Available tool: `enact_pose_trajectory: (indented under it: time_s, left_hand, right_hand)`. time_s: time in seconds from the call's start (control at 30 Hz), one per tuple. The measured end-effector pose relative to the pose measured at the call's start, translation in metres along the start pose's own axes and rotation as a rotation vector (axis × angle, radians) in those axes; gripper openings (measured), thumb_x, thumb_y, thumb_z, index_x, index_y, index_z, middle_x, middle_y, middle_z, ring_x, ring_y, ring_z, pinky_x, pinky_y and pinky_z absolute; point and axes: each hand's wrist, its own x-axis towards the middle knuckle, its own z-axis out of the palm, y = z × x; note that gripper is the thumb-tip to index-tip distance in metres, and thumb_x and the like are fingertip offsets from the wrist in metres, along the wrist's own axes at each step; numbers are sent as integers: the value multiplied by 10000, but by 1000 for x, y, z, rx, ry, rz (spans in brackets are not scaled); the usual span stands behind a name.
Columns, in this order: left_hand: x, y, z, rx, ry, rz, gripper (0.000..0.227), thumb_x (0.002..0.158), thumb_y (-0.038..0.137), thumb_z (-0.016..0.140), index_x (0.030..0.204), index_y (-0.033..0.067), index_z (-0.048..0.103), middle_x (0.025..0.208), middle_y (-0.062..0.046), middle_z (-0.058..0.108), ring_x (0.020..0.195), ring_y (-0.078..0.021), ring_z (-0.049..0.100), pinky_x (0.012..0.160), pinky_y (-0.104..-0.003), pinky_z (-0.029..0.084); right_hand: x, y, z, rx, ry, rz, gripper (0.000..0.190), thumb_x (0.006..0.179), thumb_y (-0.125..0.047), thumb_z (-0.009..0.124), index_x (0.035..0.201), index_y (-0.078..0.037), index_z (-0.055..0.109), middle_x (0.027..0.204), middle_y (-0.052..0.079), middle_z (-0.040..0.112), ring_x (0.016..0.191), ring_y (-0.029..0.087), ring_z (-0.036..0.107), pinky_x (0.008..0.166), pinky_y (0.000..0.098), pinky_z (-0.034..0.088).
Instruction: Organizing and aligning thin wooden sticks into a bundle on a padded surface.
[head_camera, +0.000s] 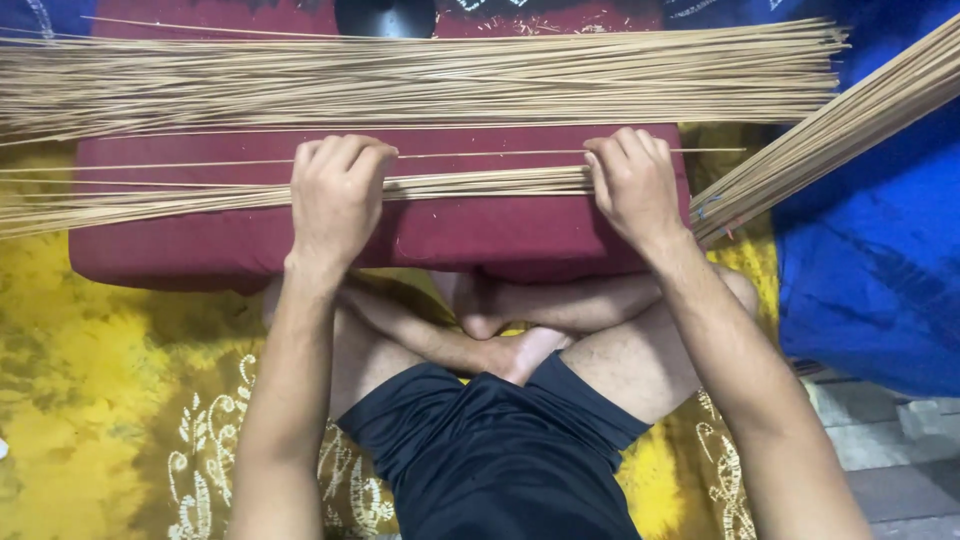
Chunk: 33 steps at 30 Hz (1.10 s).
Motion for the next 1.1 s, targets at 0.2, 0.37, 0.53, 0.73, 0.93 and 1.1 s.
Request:
enact_pose_trajectory:
  time_s: [0.2, 0.37, 0.53, 0.73, 0.93, 1.1]
  left_hand:
    - [31, 54, 24, -40, 23, 119, 148, 902, 116, 802, 1018, 185, 743, 917, 13, 662, 900, -199, 663, 846, -370, 483]
    - [44, 93, 59, -72, 73, 121, 94, 910, 139, 763, 979, 185, 718, 871, 7, 627, 818, -207, 643, 762, -364, 487]
    - [39, 69, 52, -38, 76, 117, 79, 948, 126, 746, 969, 198, 721, 865, 19, 620, 772, -194, 645, 691, -336, 468]
    - [27, 65, 50, -41, 67, 37, 122, 949, 113, 766, 981, 229, 742, 862, 44, 633, 762, -173, 646, 689, -312, 468]
    - [29, 66, 47, -39, 97, 12, 102, 944, 153, 796, 1003, 214, 739, 879, 43, 639, 787, -173, 654, 721, -312, 483]
    - [19, 54, 42, -30, 104, 11, 136, 945, 108, 822, 1026, 194, 755, 901, 36, 664, 820, -172, 668, 813, -323, 480]
  right_hand:
    - [17, -46, -5, 58, 20, -31, 86, 1055, -188, 635, 1111, -136, 674, 866, 34, 531, 818, 255, 605, 742, 385, 474]
    - [31, -76, -8, 86, 49, -26, 92, 1040, -185, 636, 1102, -128, 674, 852, 34, 536, 806, 261, 614, 716, 391, 476]
    - [0, -31, -18, 98, 36, 29, 106, 1038, -143, 648, 1128, -114, 695, 877, 45, 577, 839, 276, 634, 787, 402, 485]
    - [-40, 14, -25, 106, 14, 135, 130, 1067, -87, 637, 1169, -74, 717, 950, 82, 603, 912, 305, 646, 838, 404, 483]
    - [-52, 36, -23, 136, 115, 254, 149, 1026, 0, 678, 1164, -27, 726, 1027, 127, 639, 977, 357, 662, 844, 444, 504]
    - [-61, 41, -15, 204, 249, 355, 167, 996, 53, 719, 1157, 7, 725, 1085, 147, 601, 1058, 379, 651, 909, 457, 511]
